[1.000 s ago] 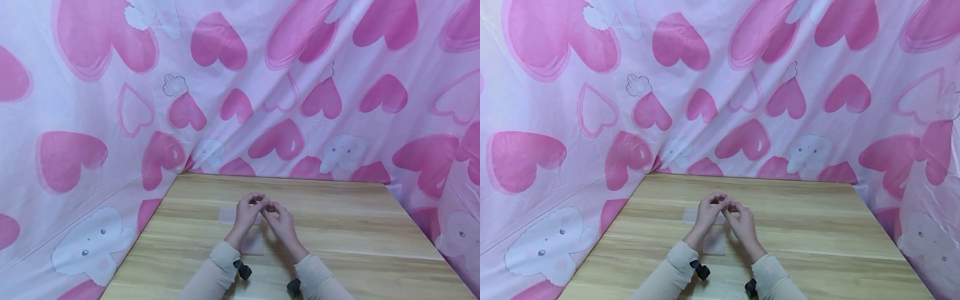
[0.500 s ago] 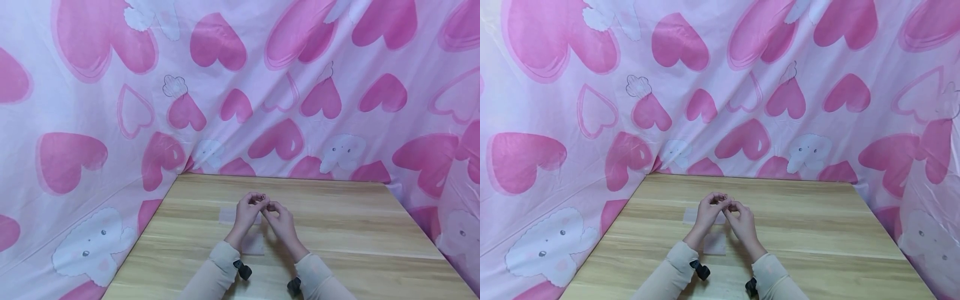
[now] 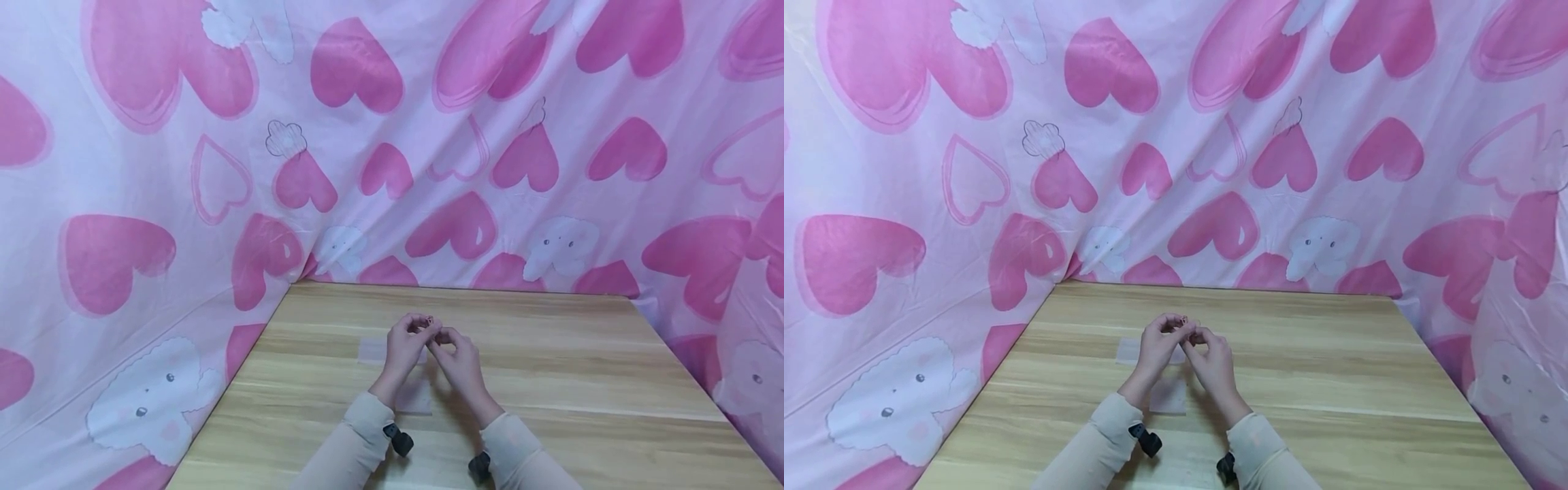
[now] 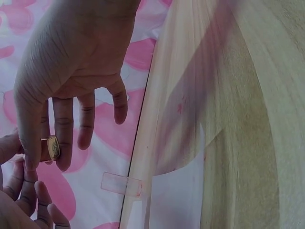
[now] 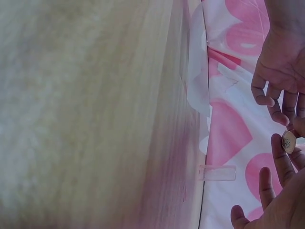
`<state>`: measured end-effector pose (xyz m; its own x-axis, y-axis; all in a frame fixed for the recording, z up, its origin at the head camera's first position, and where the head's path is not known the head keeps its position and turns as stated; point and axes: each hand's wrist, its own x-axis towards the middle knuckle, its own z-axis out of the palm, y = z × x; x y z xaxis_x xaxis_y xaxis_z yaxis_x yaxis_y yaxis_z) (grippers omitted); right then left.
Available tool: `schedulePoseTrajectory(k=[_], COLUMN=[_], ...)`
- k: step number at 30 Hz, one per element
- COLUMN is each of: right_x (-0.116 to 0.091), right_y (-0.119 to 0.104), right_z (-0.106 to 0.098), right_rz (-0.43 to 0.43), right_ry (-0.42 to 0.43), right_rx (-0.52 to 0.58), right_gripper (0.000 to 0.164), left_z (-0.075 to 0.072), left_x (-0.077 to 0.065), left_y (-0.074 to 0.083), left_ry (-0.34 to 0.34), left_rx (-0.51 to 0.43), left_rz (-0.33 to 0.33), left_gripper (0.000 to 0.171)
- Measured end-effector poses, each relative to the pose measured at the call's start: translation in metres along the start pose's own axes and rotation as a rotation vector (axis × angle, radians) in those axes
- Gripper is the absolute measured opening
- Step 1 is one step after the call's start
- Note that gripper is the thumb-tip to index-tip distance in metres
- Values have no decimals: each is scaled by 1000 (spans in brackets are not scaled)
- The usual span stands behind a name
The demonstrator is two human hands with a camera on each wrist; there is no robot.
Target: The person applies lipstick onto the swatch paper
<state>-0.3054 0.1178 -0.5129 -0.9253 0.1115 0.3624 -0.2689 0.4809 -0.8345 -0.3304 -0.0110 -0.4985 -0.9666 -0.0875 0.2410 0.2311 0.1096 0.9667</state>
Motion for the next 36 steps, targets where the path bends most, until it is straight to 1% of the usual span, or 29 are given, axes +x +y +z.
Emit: schedulePoseTrajectory(k=[7,13,18,23,31,36], right_x=[-3,-8,-12,-12,-8,-3], right_y=[1,3,5,6,3,3], right_z=[0,1,3,3,1,0], right_rz=[25,43,35,32,33,20], right_ry=[-11,-21,-27,-21,-17,-11], right_rx=[0,22,31,30,40,45], right_gripper=[22,27,27,27,24,24], left_z=[-3,-5,-6,-6,-5,-3], left_x=[-3,-6,-8,-8,-5,-2], left_y=[-4,-6,-7,-7,-4,-1], left_ry=[-9,-3,-8,-12,-34,-27], left_rx=[1,12,21,34,27,22], left_rz=[-12,-7,-14,-21,8,18], left_gripper=[17,20,21,22,21,18])
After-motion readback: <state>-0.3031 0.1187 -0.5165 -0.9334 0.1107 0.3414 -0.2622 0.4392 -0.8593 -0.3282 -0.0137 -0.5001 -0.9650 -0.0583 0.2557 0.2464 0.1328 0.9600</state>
